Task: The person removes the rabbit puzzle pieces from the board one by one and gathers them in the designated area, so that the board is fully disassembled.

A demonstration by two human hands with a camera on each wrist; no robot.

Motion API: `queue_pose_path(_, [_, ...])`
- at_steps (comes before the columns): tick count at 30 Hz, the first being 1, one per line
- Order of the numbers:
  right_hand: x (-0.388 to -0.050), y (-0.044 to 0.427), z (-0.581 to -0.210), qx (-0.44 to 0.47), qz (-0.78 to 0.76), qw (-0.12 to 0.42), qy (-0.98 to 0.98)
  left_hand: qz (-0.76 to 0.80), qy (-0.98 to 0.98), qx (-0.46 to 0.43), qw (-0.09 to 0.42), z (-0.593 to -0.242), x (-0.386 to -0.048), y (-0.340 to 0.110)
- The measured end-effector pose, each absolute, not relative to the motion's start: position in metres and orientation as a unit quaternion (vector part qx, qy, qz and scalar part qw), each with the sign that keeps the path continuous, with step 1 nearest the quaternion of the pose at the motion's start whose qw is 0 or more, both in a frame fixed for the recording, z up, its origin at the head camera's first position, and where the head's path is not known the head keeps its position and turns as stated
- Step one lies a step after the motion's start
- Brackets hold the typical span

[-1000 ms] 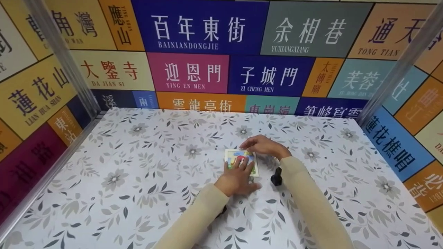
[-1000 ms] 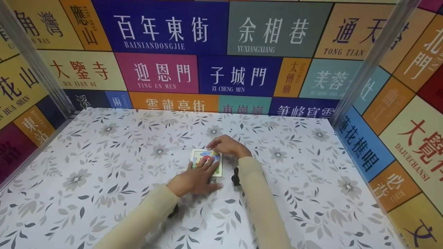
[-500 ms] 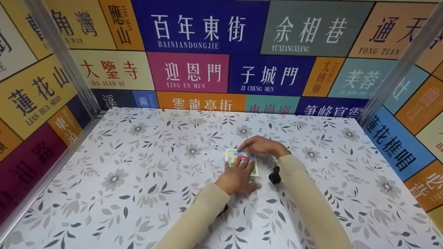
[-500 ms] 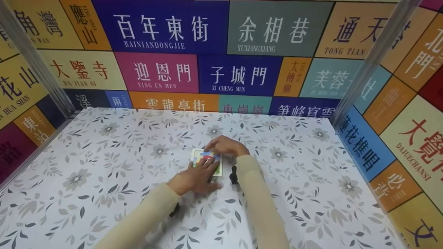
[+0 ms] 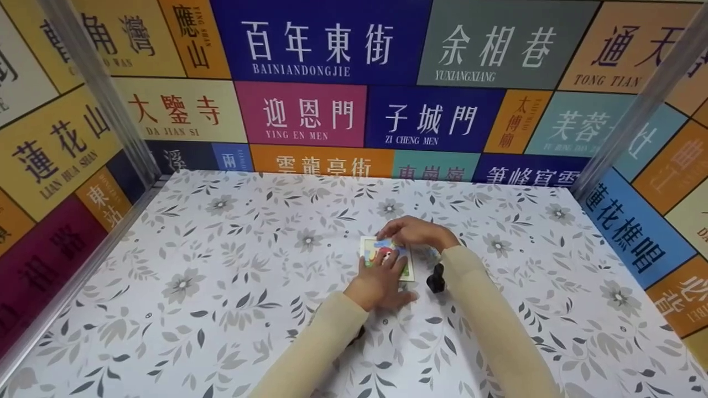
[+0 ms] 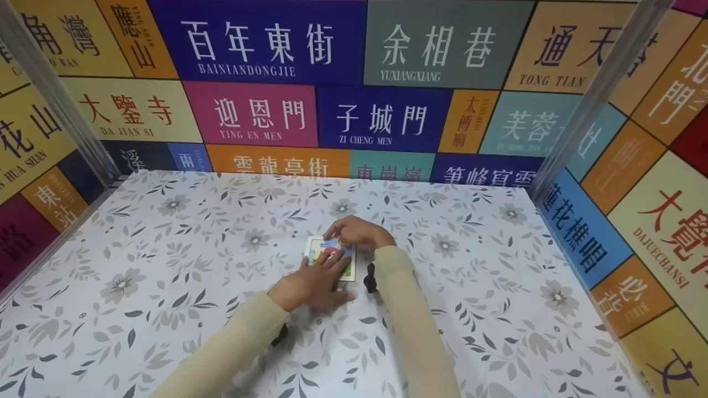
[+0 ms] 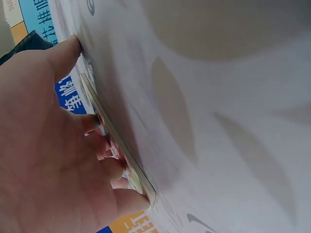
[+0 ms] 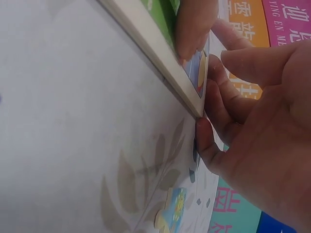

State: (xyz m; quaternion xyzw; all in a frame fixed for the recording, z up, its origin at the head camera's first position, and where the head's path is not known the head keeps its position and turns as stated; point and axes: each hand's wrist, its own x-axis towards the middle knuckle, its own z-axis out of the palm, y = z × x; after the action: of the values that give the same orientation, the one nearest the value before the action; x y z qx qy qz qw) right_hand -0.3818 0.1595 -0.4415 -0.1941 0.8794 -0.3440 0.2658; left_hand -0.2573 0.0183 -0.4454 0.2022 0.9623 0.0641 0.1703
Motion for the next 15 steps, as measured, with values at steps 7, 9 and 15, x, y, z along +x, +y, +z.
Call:
queue_pose_path(7, [-0.3811,0.1595,-0.4391,-0.204,-0.359,0.262,0.872,0.067,0.961,0.196,0.181,-0.4440,-0.2583,0.0185])
queue_pose_path(9, [-0.3811,0.1597,-0.4392,-0.205,-0.364,0.259,0.871,0.068,0.961,0.196,0.181,-0.4439,-0.2583,0.0180])
queue_pose_path(15, [-0.3795,0.1618,-0.4382,-0.212,-0.355,0.253,0.875,0.070,0.960,0.199,0.185,-0.4450,-0.2585,0.0173])
